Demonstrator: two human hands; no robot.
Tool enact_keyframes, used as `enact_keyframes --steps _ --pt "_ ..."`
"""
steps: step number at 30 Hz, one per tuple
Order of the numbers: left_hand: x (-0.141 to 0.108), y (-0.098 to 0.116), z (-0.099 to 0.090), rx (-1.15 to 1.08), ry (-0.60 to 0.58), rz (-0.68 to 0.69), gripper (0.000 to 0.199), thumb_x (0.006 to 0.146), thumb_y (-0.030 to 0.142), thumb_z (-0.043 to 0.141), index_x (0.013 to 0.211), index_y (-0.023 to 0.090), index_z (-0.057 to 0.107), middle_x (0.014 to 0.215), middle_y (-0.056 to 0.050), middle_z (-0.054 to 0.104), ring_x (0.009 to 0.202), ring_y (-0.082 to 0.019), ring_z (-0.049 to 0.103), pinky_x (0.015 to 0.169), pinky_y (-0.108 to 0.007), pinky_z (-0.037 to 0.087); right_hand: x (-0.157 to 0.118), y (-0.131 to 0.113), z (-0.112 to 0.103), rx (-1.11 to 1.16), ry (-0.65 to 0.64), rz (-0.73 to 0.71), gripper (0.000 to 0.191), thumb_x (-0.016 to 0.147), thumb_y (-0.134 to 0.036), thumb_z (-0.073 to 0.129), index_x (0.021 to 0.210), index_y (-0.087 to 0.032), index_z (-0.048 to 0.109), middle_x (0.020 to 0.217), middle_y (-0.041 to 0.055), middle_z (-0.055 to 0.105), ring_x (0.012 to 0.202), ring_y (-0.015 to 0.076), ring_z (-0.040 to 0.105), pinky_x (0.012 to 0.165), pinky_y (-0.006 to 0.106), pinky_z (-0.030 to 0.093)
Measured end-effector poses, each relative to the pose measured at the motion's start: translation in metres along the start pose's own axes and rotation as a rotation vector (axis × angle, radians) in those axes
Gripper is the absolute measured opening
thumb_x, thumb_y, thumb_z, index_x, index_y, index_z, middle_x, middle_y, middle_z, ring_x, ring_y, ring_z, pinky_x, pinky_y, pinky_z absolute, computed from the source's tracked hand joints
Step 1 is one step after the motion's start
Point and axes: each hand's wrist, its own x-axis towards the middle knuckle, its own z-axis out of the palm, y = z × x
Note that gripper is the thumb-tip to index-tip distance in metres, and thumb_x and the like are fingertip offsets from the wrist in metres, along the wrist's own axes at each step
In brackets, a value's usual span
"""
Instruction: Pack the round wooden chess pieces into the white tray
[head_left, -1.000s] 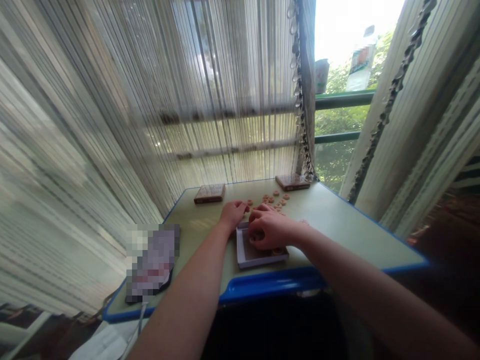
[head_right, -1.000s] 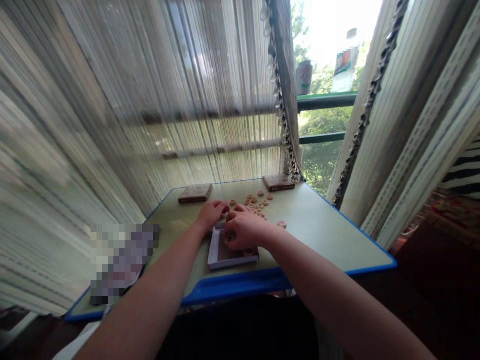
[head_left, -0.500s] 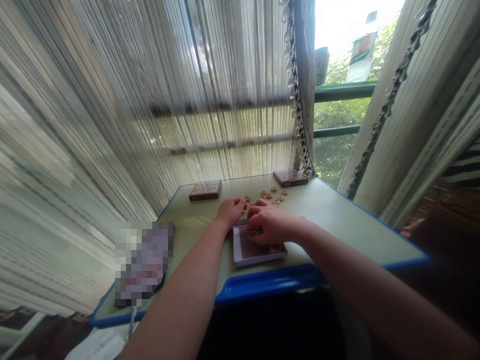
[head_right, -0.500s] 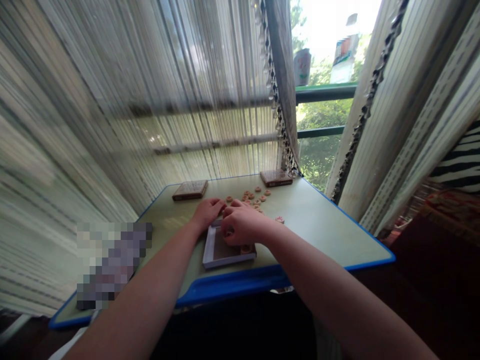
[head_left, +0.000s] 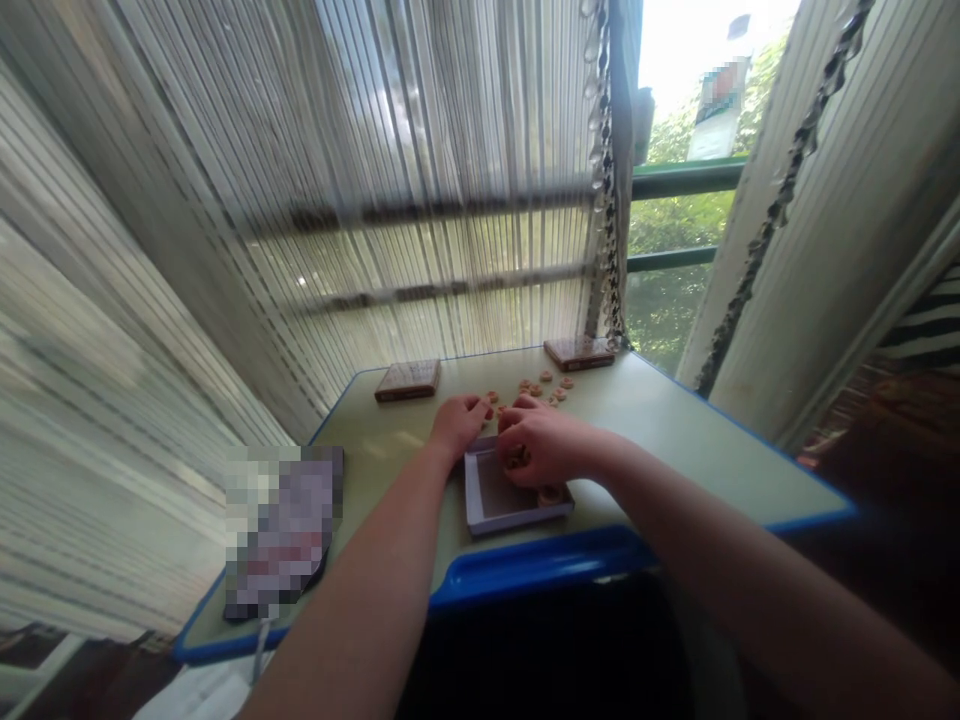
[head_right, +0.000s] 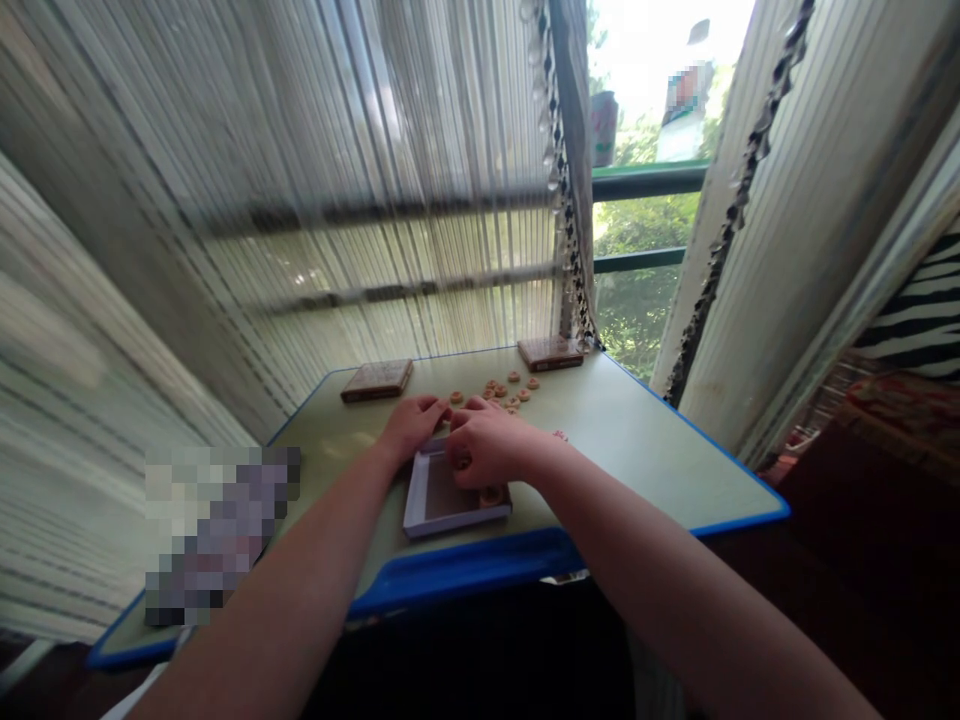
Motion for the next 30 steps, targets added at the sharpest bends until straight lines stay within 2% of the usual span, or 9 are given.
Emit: enact_keyframes --steps 10,18,30 --pt "-0.0016 0.0022 -0.0019 0.070 0.002 0.051 0.042 0.077 0.042 0.041 0.067 0.012 0.069 0.059 -0.005 0.064 0.054 -0.013 0.052 0.052 -0.025 0.033 -0.0001 0.0018 0.0001 -0.006 -0.015 0.048 0.009 0.063 -0.025 0.065 0.070 -0.022 0.069 0.086 0.0042 0.055 0.087 0.0212 0.040 0.084 0.036 0.036" --pt "-0.0026 0.0046 -0.0020 0.047 -0.004 0.026 0.041 0.078 0.043 0.043 0.065 0.013 0.068 0.061 -0.004 0.065 0.056 -0.013 0.053 0.052 -0.024 0.033 0.0013 0.0009 0.0006 -0.047 -0.042 0.078 0.019 0.064 -0.029 0.064 0.081 -0.024 0.071 0.095 0.0062 0.054 0.092 0.0237 0.041 0.084 0.038 0.039" --pt "-0.0016 0.0031 -0.0013 -0.022 -0.022 0.009 0.036 0.076 0.041 0.045 0.064 0.014 0.066 0.059 -0.003 0.063 0.055 -0.013 0.053 0.051 -0.024 0.035 0.0007 -0.0006 -0.0025 -0.062 -0.059 0.081 0.018 0.063 -0.029 0.063 0.079 -0.025 0.072 0.095 0.0064 0.055 0.090 0.0236 0.040 0.083 0.038 0.039"
